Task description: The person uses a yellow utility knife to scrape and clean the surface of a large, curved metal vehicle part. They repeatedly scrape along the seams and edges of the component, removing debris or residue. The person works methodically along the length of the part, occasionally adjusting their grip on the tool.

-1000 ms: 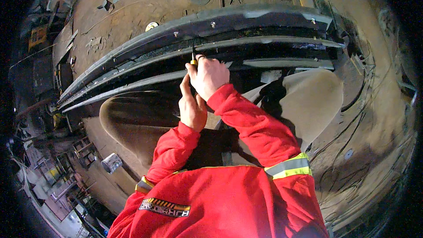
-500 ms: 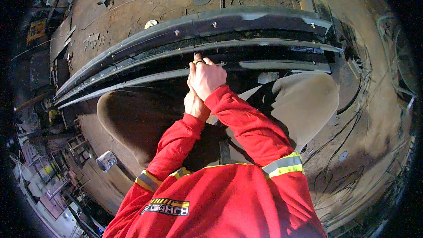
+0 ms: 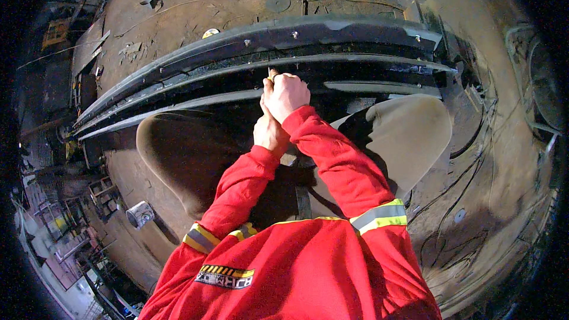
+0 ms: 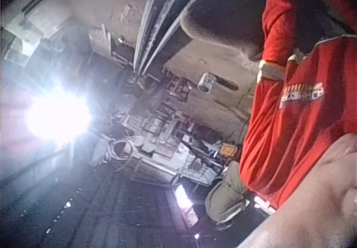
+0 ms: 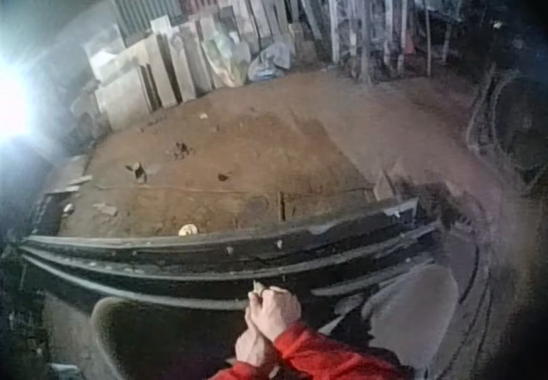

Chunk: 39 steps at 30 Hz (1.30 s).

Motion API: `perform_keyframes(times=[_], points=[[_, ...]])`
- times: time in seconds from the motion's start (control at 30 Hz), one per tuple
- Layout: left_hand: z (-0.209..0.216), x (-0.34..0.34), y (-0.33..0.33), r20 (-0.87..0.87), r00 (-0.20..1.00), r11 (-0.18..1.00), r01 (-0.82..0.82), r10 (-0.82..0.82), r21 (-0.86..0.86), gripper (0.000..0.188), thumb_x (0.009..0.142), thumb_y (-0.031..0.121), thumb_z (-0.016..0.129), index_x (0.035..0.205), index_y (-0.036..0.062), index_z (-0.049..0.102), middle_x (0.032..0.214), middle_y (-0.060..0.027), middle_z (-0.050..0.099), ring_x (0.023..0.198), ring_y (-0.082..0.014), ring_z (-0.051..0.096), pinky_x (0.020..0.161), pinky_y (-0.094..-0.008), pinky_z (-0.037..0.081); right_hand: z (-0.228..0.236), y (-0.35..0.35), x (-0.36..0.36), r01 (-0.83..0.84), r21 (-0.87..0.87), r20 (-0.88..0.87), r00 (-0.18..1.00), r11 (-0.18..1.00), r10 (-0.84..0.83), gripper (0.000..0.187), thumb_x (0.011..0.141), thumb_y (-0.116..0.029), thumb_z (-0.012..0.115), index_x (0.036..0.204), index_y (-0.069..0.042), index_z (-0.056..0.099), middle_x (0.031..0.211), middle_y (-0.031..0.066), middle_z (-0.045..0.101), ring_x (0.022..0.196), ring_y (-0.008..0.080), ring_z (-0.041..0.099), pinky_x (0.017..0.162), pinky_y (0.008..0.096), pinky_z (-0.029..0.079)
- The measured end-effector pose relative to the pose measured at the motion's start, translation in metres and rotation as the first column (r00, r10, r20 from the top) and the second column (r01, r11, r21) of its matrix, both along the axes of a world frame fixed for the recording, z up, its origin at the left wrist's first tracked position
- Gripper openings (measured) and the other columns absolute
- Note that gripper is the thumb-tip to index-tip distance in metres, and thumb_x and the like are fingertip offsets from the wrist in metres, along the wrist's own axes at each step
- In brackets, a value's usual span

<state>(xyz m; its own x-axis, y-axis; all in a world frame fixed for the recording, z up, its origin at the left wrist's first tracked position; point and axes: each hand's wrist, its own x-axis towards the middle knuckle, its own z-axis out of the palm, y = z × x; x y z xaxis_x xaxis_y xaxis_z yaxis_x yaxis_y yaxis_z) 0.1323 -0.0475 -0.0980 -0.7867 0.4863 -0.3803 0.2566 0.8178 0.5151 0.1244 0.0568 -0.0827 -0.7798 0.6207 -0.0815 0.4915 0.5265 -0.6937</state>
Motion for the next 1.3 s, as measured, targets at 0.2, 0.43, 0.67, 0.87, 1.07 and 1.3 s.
perform_keyframes(times=[0.2, 0.43, 0.67, 0.87, 1.07, 1.3], points=[[-0.048, -0.001, -0.006, -0.106, 0.994, 0.982, 0.049, -0.03, 0.181, 0.082, 0.085, 0.041, 0.06, 0.139, -0.0049, 0.018, 0.095, -0.0239, 0.065, 0.074, -0.0395, 0.066, 0.061, -0.0457, 0.052, -0.014, -0.007, 0.0, 0.035, 0.101, -0.097, 0.995, 0.994, -0.025, 0.028, 0.085, -0.031, 0.062, 0.091, -0.005, 0.07, 0.078, 0.0161, 0.066, 0.07, 0.0371, 0.065, 0.063, 0.046, 0.052], [-0.028, 0.005, -0.002, -0.037, 0.999, 0.995, 0.018, -0.015, 0.097, 0.076, 0.086, 0.041, 0.057, 0.135, -0.0038, 0.021, 0.088, -0.0229, 0.066, 0.074, -0.0403, 0.065, 0.062, -0.0478, 0.051, -0.016, -0.008, 0.0, 0.059, 0.077, 0.045, 0.997, 0.995, -0.063, 0.03, 0.082, -0.036, 0.06, 0.083, -0.007, 0.069, 0.081, 0.0156, 0.069, 0.072, 0.036, 0.067, 0.066, 0.0443, 0.055], [-0.009, 0.008, -0.009, -0.065, 0.997, 0.999, 0.031, -0.029, 0.023, 0.078, 0.085, 0.035, 0.058, 0.136, -0.0084, 0.016, 0.078, -0.0219, 0.067, 0.068, -0.0393, 0.065, 0.06, -0.047, 0.051, -0.006, -0.015, 0.003, 0.055, -0.013, 0.11, 0.992, 0.998, -0.053, 0.034, 0.083, -0.038, 0.06, 0.081, -0.006, 0.07, 0.081, 0.0177, 0.069, 0.077, 0.0367, 0.068, 0.069, 0.0452, 0.055], [-0.051, 0.007, -0.015, -0.224, 0.966, 0.989, 0.143, -0.129, 0.046, 0.05, 0.081, 0.031, 0.062, 0.112, -0.004, 0.044, 0.072, -0.0198, 0.065, 0.063, -0.0386, 0.063, 0.056, -0.0455, 0.051, -0.02, -0.017, 0.003, 0.049, 0.006, 0.044, 0.998, 0.999, -0.049, 0.031, 0.085, -0.034, 0.06, 0.083, -0.004, 0.068, 0.085, 0.0185, 0.068, 0.08, 0.0379, 0.066, 0.071, 0.0466, 0.054], [-0.078, 0.001, -0.021, -0.394, 0.907, 0.959, 0.232, -0.152, 0.162, 0.024, 0.077, 0.027, 0.064, 0.07, 0.0043, 0.063, 0.065, -0.0188, 0.063, 0.058, -0.037, 0.062, 0.052, -0.0449, 0.049, -0.023, -0.02, 0.003, 0.034, -0.004, 0.008, 0.999, 0.999, -0.034, 0.028, 0.087, -0.031, 0.057, 0.087, -0.005, 0.066, 0.098, 0.0161, 0.064, 0.085, 0.039, 0.065, 0.075, 0.047, 0.053], [-0.005, 0.007, -0.018, -0.156, 0.983, 0.992, 0.11, -0.099, 0.068, 0.071, 0.085, 0.029, 0.06, 0.133, -0.0022, 0.019, 0.077, -0.0246, 0.066, 0.067, -0.0418, 0.065, 0.059, -0.0486, 0.052, -0.019, -0.017, 0.007, 0.092, -0.096, -0.027, 0.995, 0.991, -0.095, 0.032, 0.085, -0.033, 0.058, 0.081, -0.002, 0.067, 0.088, 0.0196, 0.067, 0.079, 0.0387, 0.067, 0.072, 0.0469, 0.055]])
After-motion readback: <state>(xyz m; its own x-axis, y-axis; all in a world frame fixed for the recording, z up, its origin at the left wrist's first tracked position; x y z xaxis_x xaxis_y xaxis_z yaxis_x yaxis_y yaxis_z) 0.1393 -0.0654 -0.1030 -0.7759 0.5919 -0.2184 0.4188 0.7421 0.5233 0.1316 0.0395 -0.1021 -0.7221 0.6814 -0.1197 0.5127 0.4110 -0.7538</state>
